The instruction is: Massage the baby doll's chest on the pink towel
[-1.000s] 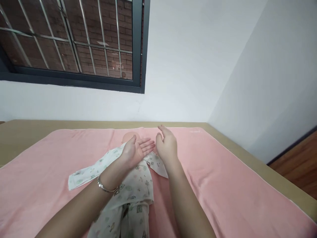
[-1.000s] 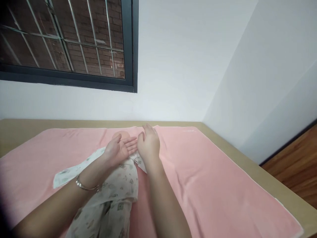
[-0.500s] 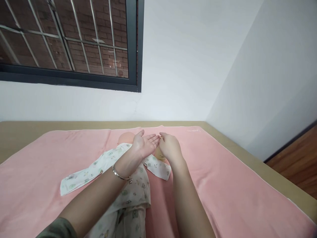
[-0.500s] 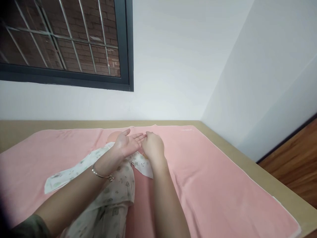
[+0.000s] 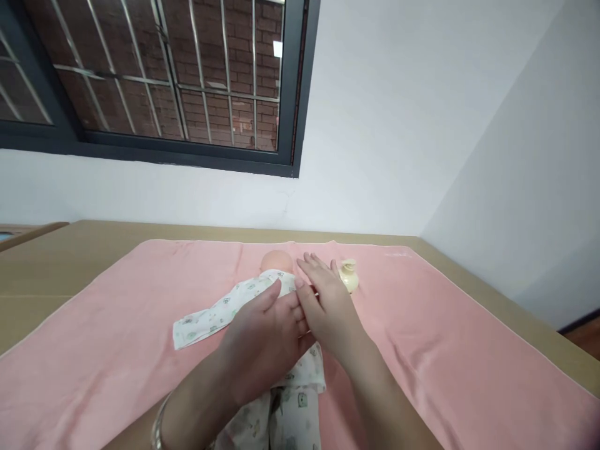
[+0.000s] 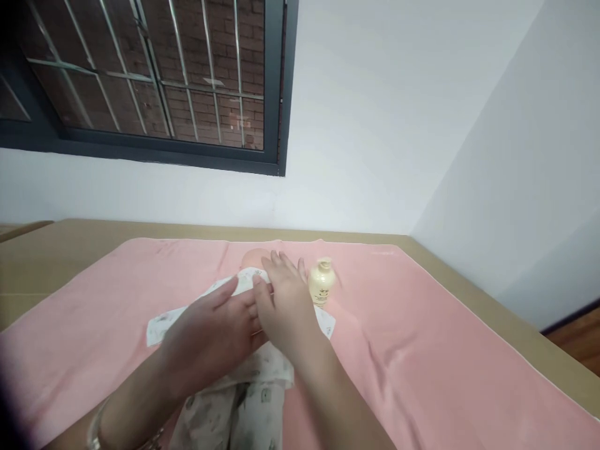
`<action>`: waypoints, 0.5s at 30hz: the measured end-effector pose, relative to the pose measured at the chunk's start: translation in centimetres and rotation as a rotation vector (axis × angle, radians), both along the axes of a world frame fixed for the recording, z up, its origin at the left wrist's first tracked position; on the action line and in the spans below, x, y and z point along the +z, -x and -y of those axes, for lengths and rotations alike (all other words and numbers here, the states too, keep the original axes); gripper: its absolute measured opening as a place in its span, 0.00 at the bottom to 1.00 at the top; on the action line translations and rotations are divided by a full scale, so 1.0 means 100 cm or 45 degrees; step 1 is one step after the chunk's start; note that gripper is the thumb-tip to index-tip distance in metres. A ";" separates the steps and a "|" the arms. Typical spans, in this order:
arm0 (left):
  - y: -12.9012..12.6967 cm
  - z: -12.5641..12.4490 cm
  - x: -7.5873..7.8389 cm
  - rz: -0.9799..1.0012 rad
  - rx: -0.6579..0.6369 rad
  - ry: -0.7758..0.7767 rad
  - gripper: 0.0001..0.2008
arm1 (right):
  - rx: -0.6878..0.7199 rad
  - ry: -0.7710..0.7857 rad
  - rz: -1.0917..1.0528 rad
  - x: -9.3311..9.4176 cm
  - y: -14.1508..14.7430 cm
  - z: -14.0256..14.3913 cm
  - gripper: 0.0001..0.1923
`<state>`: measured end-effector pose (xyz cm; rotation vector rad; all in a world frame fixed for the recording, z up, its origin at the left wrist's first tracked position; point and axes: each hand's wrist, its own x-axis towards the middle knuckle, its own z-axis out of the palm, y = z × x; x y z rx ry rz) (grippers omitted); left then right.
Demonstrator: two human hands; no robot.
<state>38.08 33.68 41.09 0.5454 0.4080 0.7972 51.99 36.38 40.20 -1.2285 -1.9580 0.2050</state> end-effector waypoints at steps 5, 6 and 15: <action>0.048 0.040 0.016 -0.014 0.089 -0.122 0.36 | 0.211 -0.245 0.094 -0.002 0.032 0.039 0.32; 0.056 0.045 0.015 -0.020 0.099 -0.122 0.37 | 0.238 -0.295 0.104 -0.003 0.035 0.046 0.35; 0.044 0.044 0.013 -0.002 0.346 -0.164 0.36 | 0.134 -0.771 0.181 -0.029 0.076 0.081 0.33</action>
